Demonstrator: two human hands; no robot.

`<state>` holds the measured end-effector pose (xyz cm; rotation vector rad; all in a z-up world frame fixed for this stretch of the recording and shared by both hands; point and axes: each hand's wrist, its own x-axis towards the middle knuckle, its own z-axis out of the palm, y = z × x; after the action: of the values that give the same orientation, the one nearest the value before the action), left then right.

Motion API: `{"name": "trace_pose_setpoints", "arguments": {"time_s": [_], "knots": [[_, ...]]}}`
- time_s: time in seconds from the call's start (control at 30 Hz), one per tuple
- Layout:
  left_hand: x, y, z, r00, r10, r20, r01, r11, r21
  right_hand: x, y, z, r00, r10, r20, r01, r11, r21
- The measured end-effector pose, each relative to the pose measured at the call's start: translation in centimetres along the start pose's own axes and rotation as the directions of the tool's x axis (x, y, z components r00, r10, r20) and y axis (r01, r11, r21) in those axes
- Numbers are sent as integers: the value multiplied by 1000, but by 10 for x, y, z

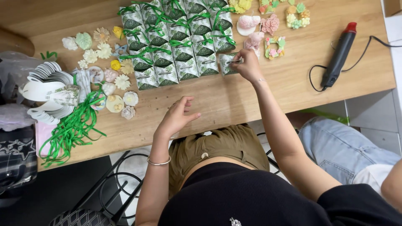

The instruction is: Selecting a green packaged candle from a shelf and placing it on a production desk among other supplies.

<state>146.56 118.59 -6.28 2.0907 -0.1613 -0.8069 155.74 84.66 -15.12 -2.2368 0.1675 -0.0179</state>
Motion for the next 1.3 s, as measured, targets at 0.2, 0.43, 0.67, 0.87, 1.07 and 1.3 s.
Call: {"name": "trace_pose_setpoints", "arguments": {"time_s": [0.2, 0.43, 0.67, 0.87, 1.07, 1.3], "knots": [[-5, 0, 5, 997, -77, 13, 76, 995, 60, 19, 18, 29, 999, -42, 10, 43, 996, -78], [-14, 3, 2, 989, -149, 8, 148, 986, 73, 29, 34, 42, 995, -83, -56, 75, 989, -125], [-13, 21, 4, 985, -170, -10, 170, 979, 112, 29, 25, 30, 1000, 1, -25, 0, 1000, 26], [-12, 34, 11, 986, -166, 17, 162, 975, 149, 20, 27, 31, 998, -57, -36, 60, 993, 105], [-13, 36, 24, 982, -185, -23, 187, 972, 140, 9, 31, 33, 996, -86, -37, 93, 965, 246], [-9, 33, 57, 982, -150, -117, 155, 987, 36, 11, 26, 30, 991, -132, -7, 131, 965, 228]]}}
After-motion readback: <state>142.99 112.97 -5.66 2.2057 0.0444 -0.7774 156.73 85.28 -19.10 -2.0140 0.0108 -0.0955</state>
